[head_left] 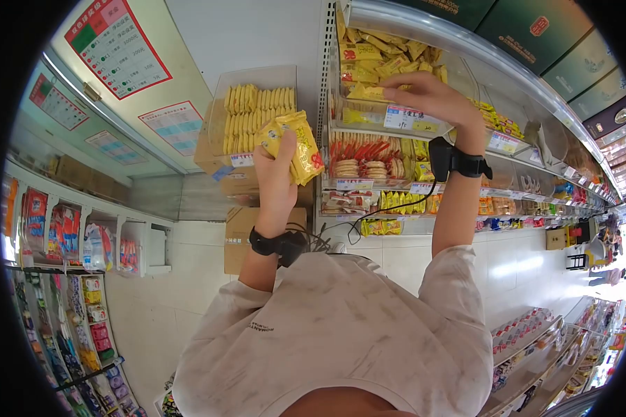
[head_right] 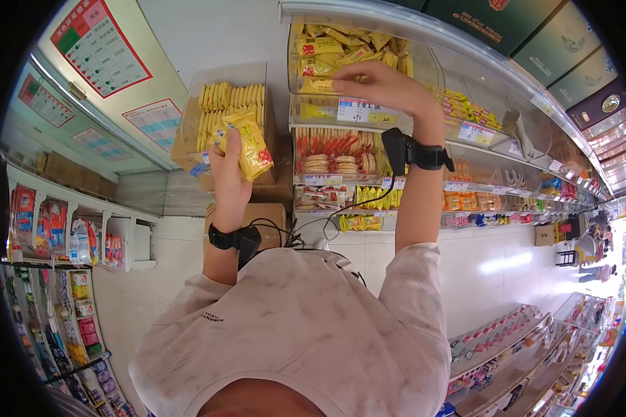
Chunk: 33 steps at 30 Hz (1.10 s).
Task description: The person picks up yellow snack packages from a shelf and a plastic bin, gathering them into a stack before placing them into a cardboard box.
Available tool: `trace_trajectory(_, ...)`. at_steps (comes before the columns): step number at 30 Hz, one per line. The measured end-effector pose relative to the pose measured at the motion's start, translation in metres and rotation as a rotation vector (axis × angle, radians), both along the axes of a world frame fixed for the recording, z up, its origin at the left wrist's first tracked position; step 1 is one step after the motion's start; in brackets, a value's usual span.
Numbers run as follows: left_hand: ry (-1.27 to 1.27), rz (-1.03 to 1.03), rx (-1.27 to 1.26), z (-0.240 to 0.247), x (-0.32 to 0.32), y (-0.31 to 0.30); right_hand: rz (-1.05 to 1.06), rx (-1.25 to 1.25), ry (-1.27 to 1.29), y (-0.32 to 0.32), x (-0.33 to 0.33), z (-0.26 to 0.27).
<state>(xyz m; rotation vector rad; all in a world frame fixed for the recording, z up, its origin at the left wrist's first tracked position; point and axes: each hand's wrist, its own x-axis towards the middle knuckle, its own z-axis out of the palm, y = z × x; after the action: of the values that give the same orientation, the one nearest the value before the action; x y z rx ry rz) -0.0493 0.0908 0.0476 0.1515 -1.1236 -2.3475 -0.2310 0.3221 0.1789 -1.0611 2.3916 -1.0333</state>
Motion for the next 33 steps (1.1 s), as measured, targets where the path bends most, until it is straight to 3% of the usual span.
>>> trace_trajectory(2, -0.018, -0.005, 0.011, 0.005, 0.001, 0.001, 0.013, -0.112, -0.076, 0.001, 0.009, 0.006)
trace_trajectory(5, -0.019, -0.006, 0.024, 0.007, -0.001, 0.001, 0.036, -0.414, 0.238, -0.007, 0.039, 0.0)
trace_trajectory(7, -0.019, 0.005, 0.057, 0.008, -0.002, 0.002, -0.129, -0.459, 0.567, -0.025, 0.081, 0.002)
trace_trajectory(9, -0.029, 0.025, 0.116, 0.009, -0.002, 0.005, -0.153, -0.48, 0.671, -0.034, 0.107, -0.008)
trace_trajectory(15, 0.011, -0.101, 0.108, 0.01, -0.004, 0.009, -0.08, -0.523, 0.557, -0.04, 0.132, -0.025)
trace_trajectory(18, 0.0, -0.318, 0.112, 0.013, -0.005, 0.006, 0.112, -0.432, 0.616, -0.037, 0.124, -0.034)
trace_trajectory(21, -0.048, -0.429, 0.027, 0.001, -0.004, 0.007, 0.163, -0.375, 0.711, -0.044, 0.125, -0.04)
trace_trajectory(33, 0.037, -0.386, 0.199, 0.007, -0.003, 0.014, 0.115, -0.54, 0.407, -0.056, 0.141, -0.059)
